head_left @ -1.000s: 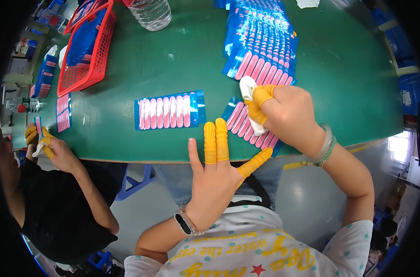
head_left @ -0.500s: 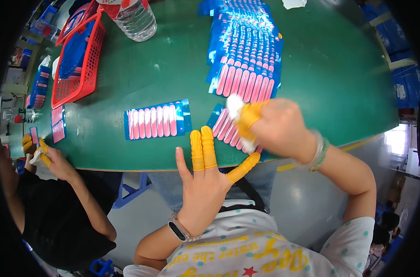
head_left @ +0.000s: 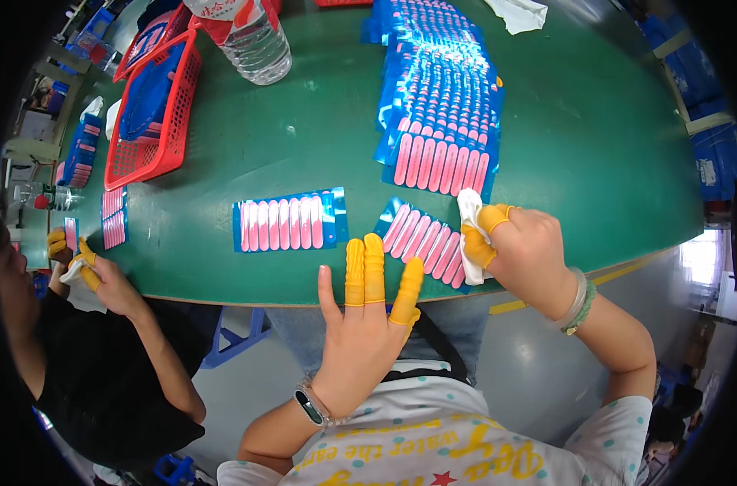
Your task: The person cleans pink plastic components by wiping them with a white cloth while they rest on blue plastic sheets.
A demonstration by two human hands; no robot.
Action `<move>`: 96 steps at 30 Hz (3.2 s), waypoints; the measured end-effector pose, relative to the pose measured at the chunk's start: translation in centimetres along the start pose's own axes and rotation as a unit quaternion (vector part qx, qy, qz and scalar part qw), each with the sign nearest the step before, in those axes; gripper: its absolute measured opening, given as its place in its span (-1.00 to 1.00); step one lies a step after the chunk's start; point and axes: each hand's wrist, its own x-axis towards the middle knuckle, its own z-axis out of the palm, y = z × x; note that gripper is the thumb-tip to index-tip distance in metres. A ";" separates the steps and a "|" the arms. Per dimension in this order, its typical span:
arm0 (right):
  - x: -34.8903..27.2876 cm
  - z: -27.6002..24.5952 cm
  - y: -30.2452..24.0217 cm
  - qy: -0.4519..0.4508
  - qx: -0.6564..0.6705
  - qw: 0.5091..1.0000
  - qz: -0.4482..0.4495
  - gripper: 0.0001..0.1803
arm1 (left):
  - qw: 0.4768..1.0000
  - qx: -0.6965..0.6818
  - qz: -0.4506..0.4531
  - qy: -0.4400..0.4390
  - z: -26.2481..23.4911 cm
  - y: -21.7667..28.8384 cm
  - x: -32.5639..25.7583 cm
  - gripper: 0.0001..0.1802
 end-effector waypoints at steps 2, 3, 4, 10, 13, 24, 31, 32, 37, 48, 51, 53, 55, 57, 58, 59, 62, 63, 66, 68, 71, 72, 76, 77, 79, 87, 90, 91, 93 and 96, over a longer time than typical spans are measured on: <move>0.5 -0.2 0.0 -0.011 -0.001 1.000 -0.007 -0.84 | 1.000 -0.006 0.009 0.001 -0.2 -0.1 -0.1 -0.35; 0.7 -0.3 -0.2 -0.021 -0.002 1.000 -0.013 -0.85 | 1.000 0.013 0.003 -0.009 -0.2 -0.3 0.0 -0.37; 0.5 -0.3 -0.9 -0.022 -0.004 1.000 -0.013 -0.85 | 0.999 0.032 -0.002 -0.020 -0.2 -0.2 0.1 -0.35; -1.9 -1.3 -3.3 -0.065 0.092 0.994 0.010 -0.78 | 0.999 0.037 0.001 -0.006 0.2 -0.1 -0.1 -0.37; -1.1 -1.2 -1.7 -0.066 0.064 0.991 0.093 -0.71 | 0.998 0.057 0.005 0.005 0.4 0.0 -0.1 -0.37; -3.0 -1.2 -4.4 -0.057 0.089 0.987 0.119 -0.70 | 0.997 0.078 -0.003 0.013 0.8 0.2 0.2 -0.37; -3.4 -1.7 -4.3 -0.073 0.239 0.962 0.112 -0.73 | 0.996 -0.032 -0.045 0.074 1.6 0.1 -0.3 -0.22; -3.6 -1.8 -3.8 -0.047 0.311 0.930 0.191 -0.75 | 0.993 -0.031 -0.042 0.104 2.2 -0.3 -0.8 -0.20; -3.2 -2.7 -2.0 0.092 0.338 0.904 0.243 -0.79 | 0.952 0.002 -0.186 0.242 0.0 -5.1 -2.1 -0.19; -3.4 0.8 -0.1 0.287 0.437 0.789 0.323 -0.82 | 0.983 -0.009 -0.115 0.145 -0.6 -2.8 2.2 -0.29; -3.6 1.0 -0.7 0.260 0.436 0.804 0.310 -0.81 | 0.992 -0.002 -0.062 0.110 -0.8 -0.8 5.9 -0.31; -4.0 1.0 -0.4 0.228 0.426 0.826 0.290 -0.83 | 0.989 -0.016 -0.056 0.136 -0.4 -0.5 7.2 -0.32; -4.1 1.1 -0.1 0.248 0.431 0.821 0.282 -0.81 | 0.990 -0.048 -0.056 0.122 -0.7 -0.1 6.3 -0.32; -3.4 1.1 -0.4 0.264 0.440 0.811 0.279 -0.79 | 0.996 -0.058 -0.029 0.060 -0.6 0.1 4.1 -0.34; -2.8 0.9 -0.4 0.274 0.457 0.801 0.273 -0.76 | 0.999 -0.039 -0.023 0.029 -0.5 0.3 3.0 -0.40; -2.4 0.4 -0.1 0.221 0.423 0.845 0.240 -0.75 | 0.999 -0.039 -0.019 0.030 -0.5 0.3 2.5 -0.40; 2.4 -1.6 -1.2 0.083 0.289 0.945 0.125 -0.69 | 0.996 -0.067 -0.025 0.051 -0.3 0.5 1.3 -0.47; 3.7 -1.4 -1.3 0.043 0.248 0.965 0.074 -0.67 | 0.996 -0.065 -0.025 0.049 0.2 0.6 1.1 -0.47; 4.4 1.3 -1.3 0.016 0.159 0.987 0.011 -0.74 | 0.997 -0.015 -0.038 0.071 1.1 1.1 1.2 -0.53; 3.8 1.7 -2.3 -0.013 0.085 0.994 -0.064 -0.80 | 0.997 0.011 -0.037 0.065 1.4 1.1 1.4 -0.53; 3.9 1.4 -2.4 -0.064 0.091 0.989 -0.093 -0.79 | 0.997 0.034 -0.028 0.065 1.3 1.0 1.0 -0.50; 4.9 1.1 -1.4 -0.073 0.088 0.992 -0.058 -0.78 | 0.996 0.034 -0.014 0.081 1.1 0.8 1.1 -0.46; 4.5 1.6 -2.2 -0.042 0.048 0.998 -0.026 -0.81 | 0.997 0.054 0.000 0.061 1.2 0.5 1.2 -0.38; 3.8 1.1 -3.1 -0.041 0.051 0.995 -0.080 -0.80 | 0.996 0.070 0.010 0.056 1.4 0.4 1.1 -0.46; 3.5 1.3 -2.8 -0.045 0.056 0.989 -0.129 -0.79 | 0.995 0.082 0.022 0.046 1.6 0.5 0.8 -0.52; 4.3 1.7 -1.0 0.007 0.028 0.997 -0.076 -0.87 | 0.999 0.015 0.022 0.045 1.6 0.9 1.1 -0.50; 2.7 1.2 -1.8 -0.003 0.022 0.991 -0.133 -0.87 | 0.998 0.041 0.021 0.036 1.5 1.1 1.0 -0.48; 2.2 1.1 -1.8 -0.005 0.030 0.987 -0.159 -0.87 | 0.999 0.036 0.021 0.028 1.5 1.1 0.9 -0.48; 3.2 1.4 0.1 0.025 0.016 0.992 -0.126 -0.87 | 0.998 0.044 0.020 0.046 1.5 1.3 1.3 -0.47; 3.2 1.4 0.4 0.071 -0.017 0.985 -0.156 -0.85 | 0.998 0.024 0.014 0.048 1.6 1.3 1.4 -0.48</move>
